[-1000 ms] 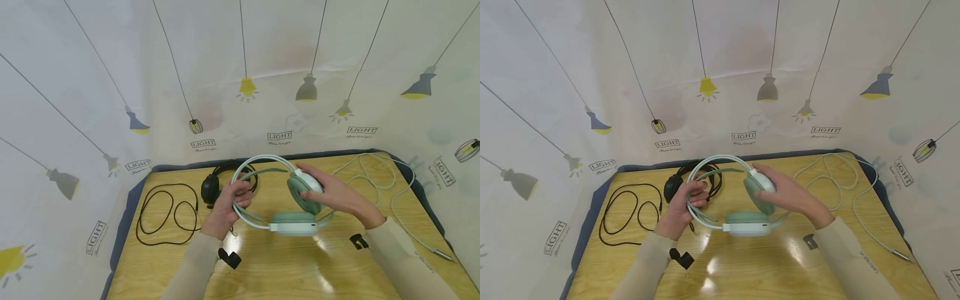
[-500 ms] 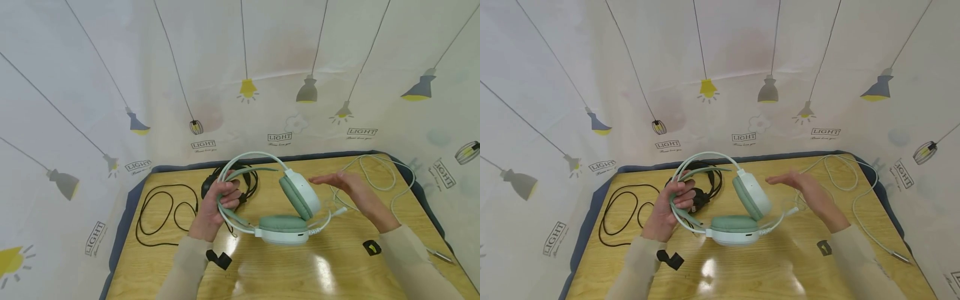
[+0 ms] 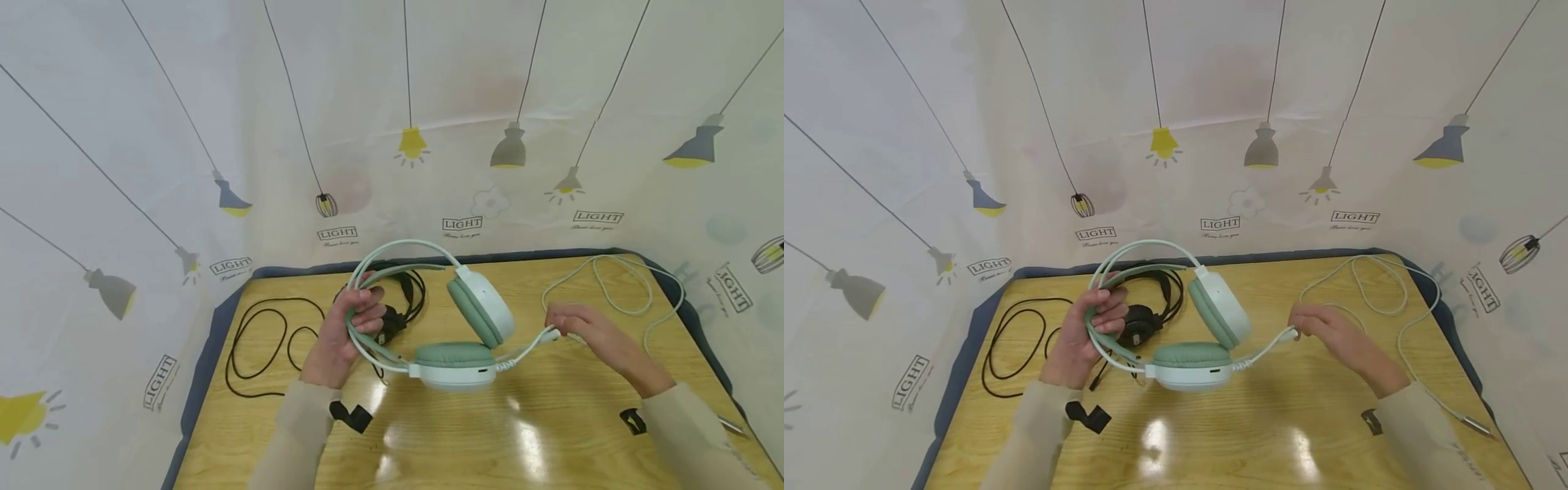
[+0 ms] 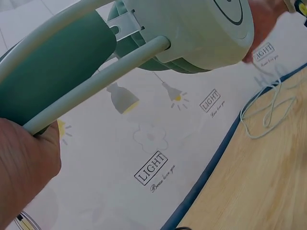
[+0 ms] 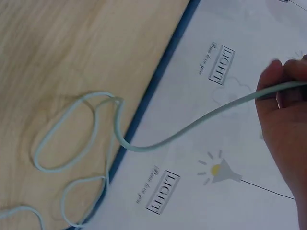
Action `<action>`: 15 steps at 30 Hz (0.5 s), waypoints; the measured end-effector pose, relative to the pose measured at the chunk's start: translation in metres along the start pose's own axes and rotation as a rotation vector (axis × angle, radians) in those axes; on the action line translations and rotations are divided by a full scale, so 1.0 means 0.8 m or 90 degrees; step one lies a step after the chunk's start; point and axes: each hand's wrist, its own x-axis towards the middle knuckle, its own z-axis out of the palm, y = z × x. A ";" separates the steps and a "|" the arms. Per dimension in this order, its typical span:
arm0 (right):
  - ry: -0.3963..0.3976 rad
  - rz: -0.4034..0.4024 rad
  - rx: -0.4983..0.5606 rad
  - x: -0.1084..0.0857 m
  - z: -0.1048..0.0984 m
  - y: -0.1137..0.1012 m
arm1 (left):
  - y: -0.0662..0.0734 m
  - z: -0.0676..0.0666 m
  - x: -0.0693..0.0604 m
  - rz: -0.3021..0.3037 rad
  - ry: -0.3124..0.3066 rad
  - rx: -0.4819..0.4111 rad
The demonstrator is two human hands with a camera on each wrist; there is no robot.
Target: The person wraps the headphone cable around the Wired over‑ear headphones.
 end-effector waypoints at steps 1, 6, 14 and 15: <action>0.005 -0.001 -0.024 0.000 -0.003 0.004 | 0.002 0.000 -0.001 0.004 0.007 0.012; 0.097 0.027 -0.152 0.019 0.006 -0.142 | 0.005 0.001 -0.003 0.047 0.068 0.109; 0.110 0.068 -0.297 0.031 0.021 -0.214 | 0.001 0.007 0.006 0.136 0.223 0.218; 0.107 0.061 -0.302 0.031 0.022 -0.215 | 0.002 0.007 0.007 0.149 0.237 0.221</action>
